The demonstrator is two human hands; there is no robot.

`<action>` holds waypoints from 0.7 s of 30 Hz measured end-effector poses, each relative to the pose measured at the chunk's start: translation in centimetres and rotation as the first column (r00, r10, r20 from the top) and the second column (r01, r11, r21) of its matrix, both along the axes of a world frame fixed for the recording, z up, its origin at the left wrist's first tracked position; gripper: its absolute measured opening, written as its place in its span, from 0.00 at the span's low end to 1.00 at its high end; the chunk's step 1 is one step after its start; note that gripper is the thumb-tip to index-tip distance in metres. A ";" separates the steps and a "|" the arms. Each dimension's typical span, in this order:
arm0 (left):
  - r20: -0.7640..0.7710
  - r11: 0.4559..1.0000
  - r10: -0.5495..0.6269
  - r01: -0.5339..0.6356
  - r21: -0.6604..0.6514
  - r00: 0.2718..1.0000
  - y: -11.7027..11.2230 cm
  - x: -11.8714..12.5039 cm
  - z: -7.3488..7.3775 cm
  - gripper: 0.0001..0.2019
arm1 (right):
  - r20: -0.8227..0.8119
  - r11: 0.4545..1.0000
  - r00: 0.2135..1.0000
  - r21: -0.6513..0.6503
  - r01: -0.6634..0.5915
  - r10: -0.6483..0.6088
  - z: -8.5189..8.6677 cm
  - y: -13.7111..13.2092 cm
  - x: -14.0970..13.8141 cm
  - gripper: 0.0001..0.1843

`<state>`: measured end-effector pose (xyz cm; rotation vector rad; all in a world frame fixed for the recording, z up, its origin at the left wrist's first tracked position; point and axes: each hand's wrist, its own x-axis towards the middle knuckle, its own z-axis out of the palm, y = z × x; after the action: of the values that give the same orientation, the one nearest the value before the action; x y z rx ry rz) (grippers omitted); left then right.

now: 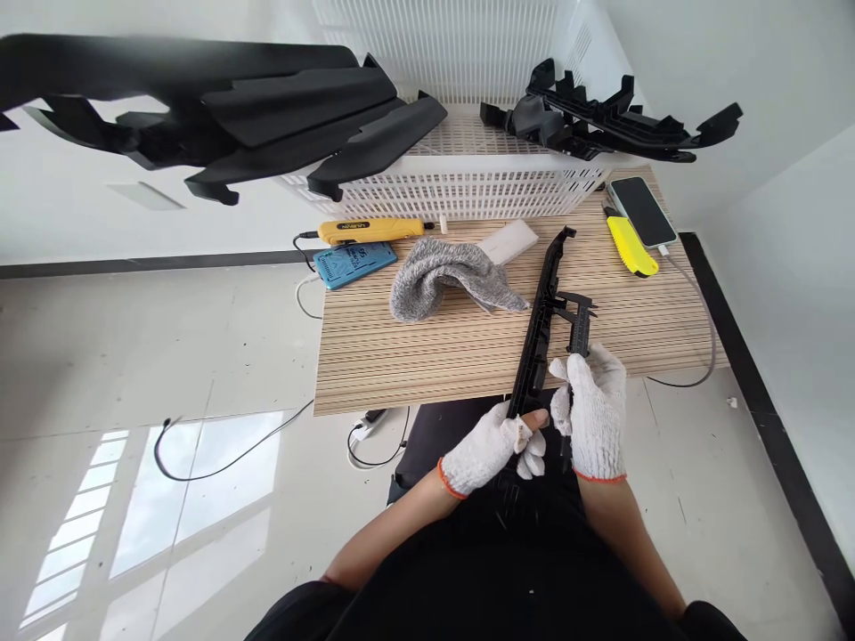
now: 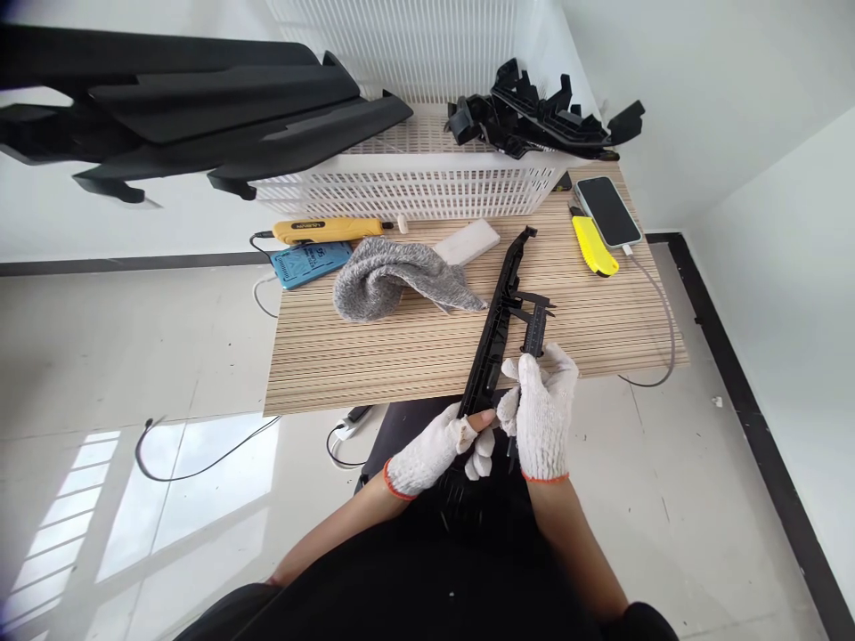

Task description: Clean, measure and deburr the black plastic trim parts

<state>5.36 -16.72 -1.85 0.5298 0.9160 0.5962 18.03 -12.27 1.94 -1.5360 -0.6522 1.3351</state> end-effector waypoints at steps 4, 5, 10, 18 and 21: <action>0.024 0.998 0.064 -0.064 -0.009 0.998 -0.1 0.3 -0.2 0.35 | 0.033 1.000 0.999 0.008 0.024 -0.024 0.4 0.2 0.4 0.27; 0.026 0.996 0.084 -0.083 -0.018 0.996 -0.2 0.3 -0.3 0.37 | 0.040 0.999 0.998 0.023 0.038 -0.039 0.6 0.1 0.6 0.26; 0.079 0.984 0.170 -0.165 -0.069 0.982 -0.5 0.9 -1.3 0.47 | 0.028 0.997 0.999 -0.067 -0.032 0.034 2.1 -3.3 1.9 0.21; -0.146 0.956 0.291 -0.294 0.004 0.945 -0.8 2.3 -2.5 0.49 | 0.150 0.900 0.947 -0.382 -0.210 0.284 1.7 -10.6 3.2 0.22; -0.292 0.888 0.459 -0.446 0.112 0.839 -0.8 3.1 -2.7 0.44 | 0.132 0.872 0.935 -0.422 -0.248 0.329 1.4 -11.0 3.6 0.21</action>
<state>8.44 -17.56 -4.58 0.4489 1.3519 0.9813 21.58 -23.23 3.39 -1.9822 -0.7951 1.6280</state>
